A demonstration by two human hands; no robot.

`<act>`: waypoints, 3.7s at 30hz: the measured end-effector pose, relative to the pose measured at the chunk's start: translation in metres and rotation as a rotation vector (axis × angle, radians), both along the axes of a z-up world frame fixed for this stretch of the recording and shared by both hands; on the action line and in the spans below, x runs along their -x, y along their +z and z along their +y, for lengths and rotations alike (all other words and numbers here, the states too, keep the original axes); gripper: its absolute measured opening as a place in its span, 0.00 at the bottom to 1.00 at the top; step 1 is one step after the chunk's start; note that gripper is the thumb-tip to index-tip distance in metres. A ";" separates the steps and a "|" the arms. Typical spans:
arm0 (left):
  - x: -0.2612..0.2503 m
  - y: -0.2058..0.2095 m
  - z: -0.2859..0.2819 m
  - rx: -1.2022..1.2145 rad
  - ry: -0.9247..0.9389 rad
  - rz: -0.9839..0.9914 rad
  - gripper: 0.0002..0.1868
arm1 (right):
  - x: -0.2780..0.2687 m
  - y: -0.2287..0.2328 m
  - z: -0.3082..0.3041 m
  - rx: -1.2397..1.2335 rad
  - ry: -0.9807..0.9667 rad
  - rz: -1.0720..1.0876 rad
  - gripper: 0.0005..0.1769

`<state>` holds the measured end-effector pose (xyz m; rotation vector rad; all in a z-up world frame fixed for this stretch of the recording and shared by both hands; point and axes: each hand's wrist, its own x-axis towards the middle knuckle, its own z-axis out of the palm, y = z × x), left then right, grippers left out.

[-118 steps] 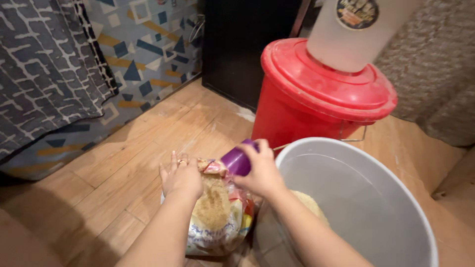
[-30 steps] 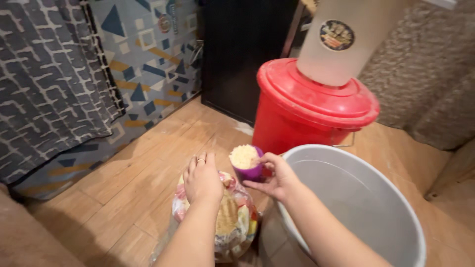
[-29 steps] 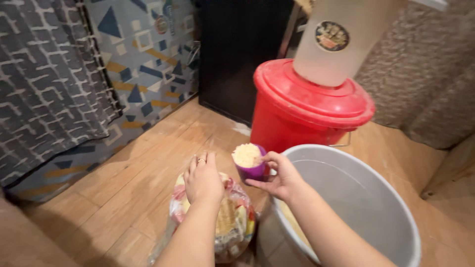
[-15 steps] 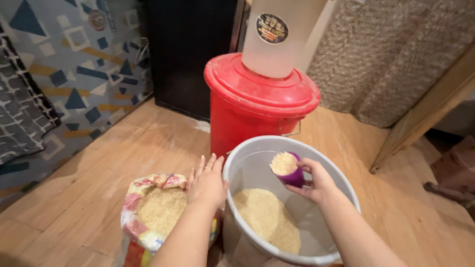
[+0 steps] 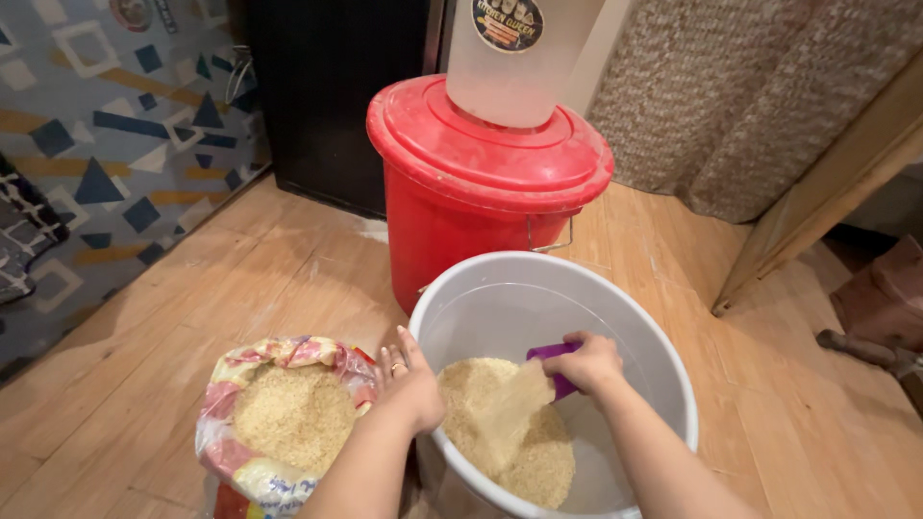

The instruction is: The person scoops rice from an open bag using a purple scoop and pours it into a grey bucket. The person repeats this scooping and pouring action multiple times to transfer rice from the bag to the bucket.

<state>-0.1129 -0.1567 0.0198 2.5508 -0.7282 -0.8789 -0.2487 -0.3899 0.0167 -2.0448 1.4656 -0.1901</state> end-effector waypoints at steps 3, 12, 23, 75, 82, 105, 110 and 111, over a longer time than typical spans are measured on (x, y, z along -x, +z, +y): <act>-0.006 -0.014 -0.008 0.137 0.074 0.031 0.59 | -0.010 0.002 0.010 0.193 0.127 0.136 0.43; -0.020 -0.022 -0.014 0.233 0.046 -0.023 0.58 | -0.028 0.029 0.056 0.438 0.311 0.097 0.39; -0.034 -0.022 -0.006 0.246 -0.009 0.024 0.56 | -0.054 0.070 0.111 0.608 0.380 -0.138 0.39; -0.133 -0.122 0.182 -0.193 0.471 -0.075 0.37 | -0.215 -0.154 0.301 0.322 1.078 -0.125 0.35; -0.134 -0.111 0.180 -0.179 0.466 -0.068 0.45 | -0.220 -0.167 0.278 0.069 1.120 -0.058 0.29; -0.138 -0.068 0.187 -0.123 0.378 -0.298 0.41 | -0.220 -0.144 0.244 -1.084 0.172 -0.432 0.30; -0.130 -0.047 0.182 -0.051 0.371 -0.395 0.38 | -0.214 -0.095 0.244 -1.131 0.145 -0.546 0.27; -0.128 -0.043 0.180 -0.032 0.378 -0.395 0.38 | -0.212 -0.085 0.242 -1.138 0.173 -0.576 0.26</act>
